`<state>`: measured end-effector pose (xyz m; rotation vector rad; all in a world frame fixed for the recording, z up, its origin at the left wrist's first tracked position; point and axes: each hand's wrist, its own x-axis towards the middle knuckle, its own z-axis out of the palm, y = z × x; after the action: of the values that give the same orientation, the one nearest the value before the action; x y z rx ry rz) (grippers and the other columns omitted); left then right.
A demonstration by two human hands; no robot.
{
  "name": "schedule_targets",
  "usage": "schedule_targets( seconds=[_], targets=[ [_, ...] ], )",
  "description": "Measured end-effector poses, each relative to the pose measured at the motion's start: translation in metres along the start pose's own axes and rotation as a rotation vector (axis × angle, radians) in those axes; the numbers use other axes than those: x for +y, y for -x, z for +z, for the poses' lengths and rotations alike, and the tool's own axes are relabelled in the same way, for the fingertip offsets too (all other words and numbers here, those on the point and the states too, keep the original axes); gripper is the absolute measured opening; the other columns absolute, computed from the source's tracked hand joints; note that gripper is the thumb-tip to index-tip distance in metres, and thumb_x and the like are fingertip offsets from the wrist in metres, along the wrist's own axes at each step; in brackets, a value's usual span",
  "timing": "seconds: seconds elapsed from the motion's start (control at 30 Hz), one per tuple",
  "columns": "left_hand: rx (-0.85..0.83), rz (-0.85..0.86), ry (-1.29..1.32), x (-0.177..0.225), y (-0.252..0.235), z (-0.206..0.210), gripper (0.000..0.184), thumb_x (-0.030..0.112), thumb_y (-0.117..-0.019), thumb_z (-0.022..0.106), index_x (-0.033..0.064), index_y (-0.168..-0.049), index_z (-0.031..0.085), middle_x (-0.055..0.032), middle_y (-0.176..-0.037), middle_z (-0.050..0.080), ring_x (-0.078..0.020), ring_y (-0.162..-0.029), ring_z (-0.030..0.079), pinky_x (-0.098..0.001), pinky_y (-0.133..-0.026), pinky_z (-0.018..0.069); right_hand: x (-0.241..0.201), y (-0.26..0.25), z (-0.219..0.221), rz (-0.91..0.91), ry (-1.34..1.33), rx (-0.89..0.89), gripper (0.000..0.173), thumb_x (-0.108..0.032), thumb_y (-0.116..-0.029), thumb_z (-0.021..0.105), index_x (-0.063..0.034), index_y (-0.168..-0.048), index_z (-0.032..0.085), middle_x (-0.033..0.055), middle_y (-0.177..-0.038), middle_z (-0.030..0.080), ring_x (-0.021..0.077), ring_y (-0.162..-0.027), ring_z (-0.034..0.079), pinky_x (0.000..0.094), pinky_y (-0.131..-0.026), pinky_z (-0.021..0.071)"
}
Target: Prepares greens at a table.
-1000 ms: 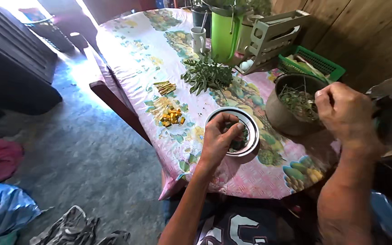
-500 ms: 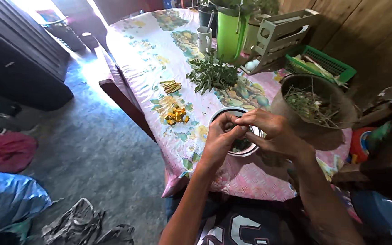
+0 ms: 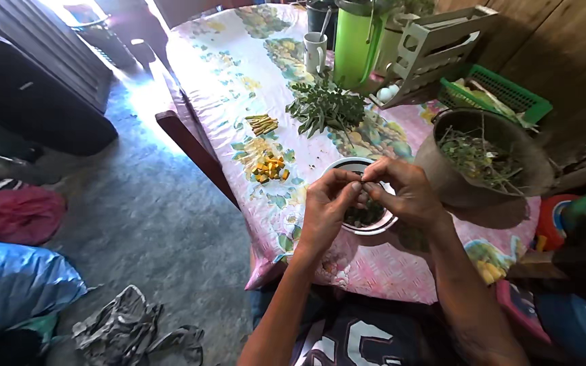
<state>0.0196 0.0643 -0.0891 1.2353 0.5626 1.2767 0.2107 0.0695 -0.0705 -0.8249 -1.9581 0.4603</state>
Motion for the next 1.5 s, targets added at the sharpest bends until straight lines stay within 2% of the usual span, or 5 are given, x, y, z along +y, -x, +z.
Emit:
schedule_targets(
  seconds=[0.27,0.43,0.83,1.0,1.5],
  targets=[
    [0.106,0.016,-0.048,-0.003,0.0,-0.002,0.011,0.007,-0.1021,0.06,0.0036,-0.111,0.065,-0.0103,-0.093,0.067,-0.0177,-0.073,0.068,-0.0327,-0.069,0.0623,0.004,0.009,-0.014,0.122,0.033,-0.024,0.016,-0.006,-0.0913,0.066,-0.004,-0.107,0.066,0.0027,-0.096,0.069,0.0095,-0.077,0.067,0.0268,-0.07,0.0609],
    [0.133,-0.013,0.043,-0.004,0.0,-0.001,0.011,0.006,-0.0997,0.064,0.0036,-0.109,0.069,-0.0095,-0.093,0.067,-0.0159,-0.073,0.066,-0.0321,-0.069,0.0607,0.005,0.004,-0.009,-0.01,0.193,-0.028,0.027,-0.014,-0.0907,0.072,-0.0029,-0.115,0.071,0.0058,-0.113,0.07,0.0138,-0.107,0.067,0.0324,-0.098,0.0569],
    [0.154,-0.046,0.081,-0.005,0.002,0.006,0.009,0.007,-0.1007,0.062,0.0043,-0.108,0.068,-0.0082,-0.09,0.066,-0.015,-0.072,0.066,-0.0315,-0.07,0.0606,0.006,0.009,-0.01,0.055,0.113,0.047,0.013,-0.002,-0.0875,0.065,-0.0019,-0.1,0.068,0.0042,-0.095,0.069,0.0101,-0.082,0.067,0.0278,-0.077,0.06],
    [0.163,-0.06,0.064,-0.003,0.002,0.006,0.01,0.009,-0.1026,0.06,0.0054,-0.109,0.065,-0.0087,-0.093,0.066,-0.0162,-0.076,0.067,-0.0323,-0.07,0.0614,0.007,0.007,-0.012,0.004,0.205,-0.024,0.023,-0.013,-0.0908,0.069,-0.0035,-0.111,0.072,0.0052,-0.113,0.071,0.0133,-0.109,0.067,0.0318,-0.099,0.0561],
    [0.071,0.134,-0.251,0.007,0.001,0.003,0.015,0.003,-0.1003,0.06,0.0031,-0.115,0.063,-0.0079,-0.097,0.067,-0.0154,-0.075,0.068,-0.0306,-0.069,0.0621,-0.036,0.026,-0.053,0.147,0.372,0.072,0.025,-0.021,-0.1049,0.047,-0.0033,-0.096,0.062,0.0032,-0.077,0.056,0.0084,-0.061,0.053,0.0244,-0.053,0.046]
  ],
)
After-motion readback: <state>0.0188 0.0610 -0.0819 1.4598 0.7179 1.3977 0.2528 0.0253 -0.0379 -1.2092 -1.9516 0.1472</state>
